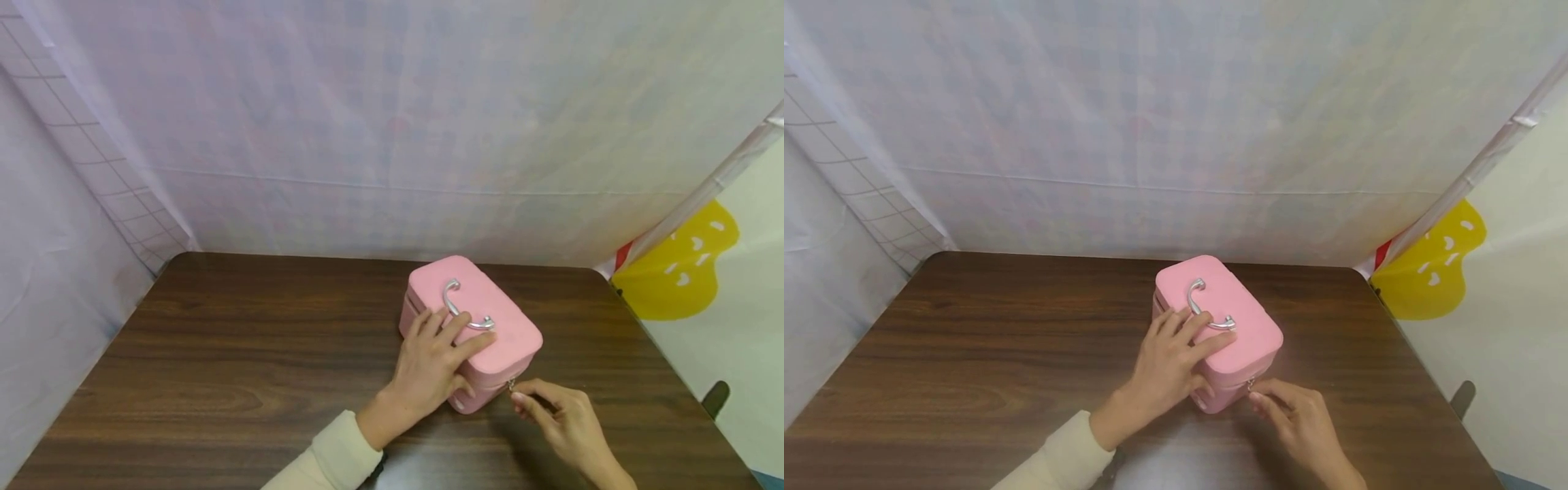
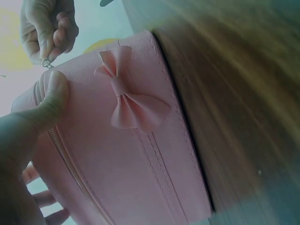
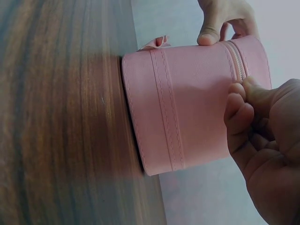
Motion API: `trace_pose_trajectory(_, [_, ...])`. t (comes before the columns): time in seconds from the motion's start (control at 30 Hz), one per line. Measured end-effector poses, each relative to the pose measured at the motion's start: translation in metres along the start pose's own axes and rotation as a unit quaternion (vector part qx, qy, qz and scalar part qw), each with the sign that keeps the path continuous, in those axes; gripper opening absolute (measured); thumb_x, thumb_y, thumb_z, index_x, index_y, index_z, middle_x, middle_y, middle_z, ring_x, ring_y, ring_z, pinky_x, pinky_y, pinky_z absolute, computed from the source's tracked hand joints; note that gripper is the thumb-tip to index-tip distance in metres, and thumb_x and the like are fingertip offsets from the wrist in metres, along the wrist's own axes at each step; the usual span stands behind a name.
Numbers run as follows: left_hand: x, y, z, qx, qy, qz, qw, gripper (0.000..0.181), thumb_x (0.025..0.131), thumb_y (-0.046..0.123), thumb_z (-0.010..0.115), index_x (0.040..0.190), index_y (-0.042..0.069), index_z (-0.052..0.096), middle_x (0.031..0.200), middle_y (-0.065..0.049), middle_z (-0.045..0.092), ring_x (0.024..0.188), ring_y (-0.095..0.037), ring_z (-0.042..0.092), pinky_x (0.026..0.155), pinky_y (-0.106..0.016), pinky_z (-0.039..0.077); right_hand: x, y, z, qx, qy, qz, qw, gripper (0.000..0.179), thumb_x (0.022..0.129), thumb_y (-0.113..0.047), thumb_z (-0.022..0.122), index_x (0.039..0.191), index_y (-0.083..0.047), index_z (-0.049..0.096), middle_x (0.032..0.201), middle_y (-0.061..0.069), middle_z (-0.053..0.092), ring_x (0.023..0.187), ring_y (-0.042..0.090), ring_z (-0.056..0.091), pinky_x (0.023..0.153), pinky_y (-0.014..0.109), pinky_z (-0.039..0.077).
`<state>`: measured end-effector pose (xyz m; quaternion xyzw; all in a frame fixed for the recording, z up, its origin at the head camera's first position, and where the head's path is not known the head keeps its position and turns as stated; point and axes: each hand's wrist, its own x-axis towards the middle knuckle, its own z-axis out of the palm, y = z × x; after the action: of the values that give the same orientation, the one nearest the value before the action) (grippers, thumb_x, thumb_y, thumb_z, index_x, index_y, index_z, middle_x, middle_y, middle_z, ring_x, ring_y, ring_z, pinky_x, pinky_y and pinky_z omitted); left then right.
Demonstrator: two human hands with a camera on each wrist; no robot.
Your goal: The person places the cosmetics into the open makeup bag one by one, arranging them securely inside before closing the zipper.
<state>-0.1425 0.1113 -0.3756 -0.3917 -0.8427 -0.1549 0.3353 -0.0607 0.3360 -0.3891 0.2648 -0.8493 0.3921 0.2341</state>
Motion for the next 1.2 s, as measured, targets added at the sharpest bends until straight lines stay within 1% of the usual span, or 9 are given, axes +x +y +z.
trace_pose_trajectory(0.07, [0.0,0.002,0.0,0.006,0.001,-0.003,1.0,0.09,0.046,0.061,0.079,0.13,0.038,0.056,0.127,0.001,0.051,0.115,-0.023,0.044,0.102,-0.043,0.031,0.0,-0.001,0.0,0.003,0.0,-0.003,1.0,0.042,0.065,0.028,0.066,0.087,-0.008,0.069,0.071,-0.002,0.064,0.056,0.009,0.06,0.051,0.017,0.049])
trace_pose_trajectory(0.2, [0.001,0.005,0.002,0.035,0.017,0.0,0.9993,0.09,0.045,0.064,0.077,0.128,0.038,0.057,0.123,0.003,0.051,0.11,-0.021,0.046,0.098,-0.041,0.032,0.002,-0.004,0.0,0.002,0.001,-0.01,0.9999,0.041,0.066,0.027,0.066,0.087,-0.008,0.069,0.07,-0.002,0.064,0.057,0.009,0.061,0.051,0.017,0.049])
trace_pose_trajectory(0.3, [0.001,0.006,0.003,0.046,0.028,-0.001,0.9986,0.089,0.044,0.066,0.076,0.127,0.039,0.059,0.121,0.004,0.05,0.107,-0.02,0.046,0.098,-0.039,0.032,0.002,-0.005,-0.001,-0.008,0.0,-0.01,0.9999,0.041,0.066,0.026,0.067,0.086,-0.009,0.068,0.069,0.0,0.064,0.057,0.008,0.061,0.052,0.016,0.049])
trace_pose_trajectory(0.4, [0.001,0.007,0.003,0.043,0.03,-0.006,0.9986,0.089,0.042,0.066,0.075,0.126,0.039,0.059,0.12,0.005,0.051,0.106,-0.02,0.046,0.098,-0.039,0.032,0.001,-0.003,-0.001,-0.009,-0.002,-0.008,0.9999,0.041,0.066,0.026,0.067,0.086,-0.009,0.068,0.069,0.001,0.064,0.057,0.009,0.061,0.052,0.017,0.049])
trace_pose_trajectory(0.63, [0.001,0.012,0.002,0.027,0.0,-0.028,0.9992,0.09,0.044,0.064,0.075,0.128,0.039,0.058,0.122,0.005,0.051,0.108,-0.021,0.045,0.097,-0.042,0.032,-0.002,-0.001,-0.001,0.003,-0.005,-0.013,0.9999,0.04,0.067,0.026,0.066,0.088,-0.008,0.068,0.069,0.002,0.064,0.057,0.008,0.061,0.051,0.017,0.049])
trace_pose_trajectory(0.7, [0.001,0.012,0.002,0.026,-0.002,-0.032,0.9991,0.09,0.043,0.064,0.076,0.128,0.039,0.058,0.122,0.005,0.051,0.109,-0.021,0.045,0.097,-0.042,0.032,-0.002,-0.001,-0.001,0.004,-0.007,-0.012,0.9999,0.04,0.067,0.026,0.066,0.088,-0.008,0.068,0.07,0.001,0.064,0.058,0.008,0.061,0.051,0.017,0.049])
trace_pose_trajectory(0.9, [0.002,0.015,0.002,0.02,0.005,-0.04,0.999,0.089,0.043,0.061,0.078,0.127,0.039,0.06,0.123,0.004,0.051,0.11,-0.021,0.046,0.097,-0.043,0.032,-0.002,-0.001,-0.001,0.001,-0.005,-0.011,0.9999,0.04,0.067,0.025,0.067,0.088,-0.009,0.069,0.07,-0.002,0.064,0.057,0.008,0.06,0.052,0.016,0.049])
trace_pose_trajectory(1.03, [0.002,0.016,0.003,0.025,0.019,-0.042,0.9986,0.089,0.042,0.061,0.078,0.126,0.039,0.061,0.124,0.003,0.052,0.109,-0.022,0.046,0.096,-0.044,0.033,-0.001,-0.004,-0.002,0.006,-0.005,-0.011,0.9999,0.042,0.066,0.026,0.067,0.088,-0.009,0.069,0.071,-0.002,0.064,0.058,0.007,0.061,0.052,0.016,0.049])
trace_pose_trajectory(1.2, [0.002,0.017,0.003,0.023,0.017,-0.046,0.9985,0.088,0.042,0.06,0.078,0.125,0.039,0.061,0.124,0.004,0.052,0.108,-0.022,0.046,0.095,-0.044,0.033,0.002,-0.01,-0.002,0.014,-0.009,-0.013,0.9998,0.043,0.066,0.028,0.065,0.089,-0.008,0.068,0.07,0.0,0.063,0.058,0.007,0.06,0.052,0.017,0.049])
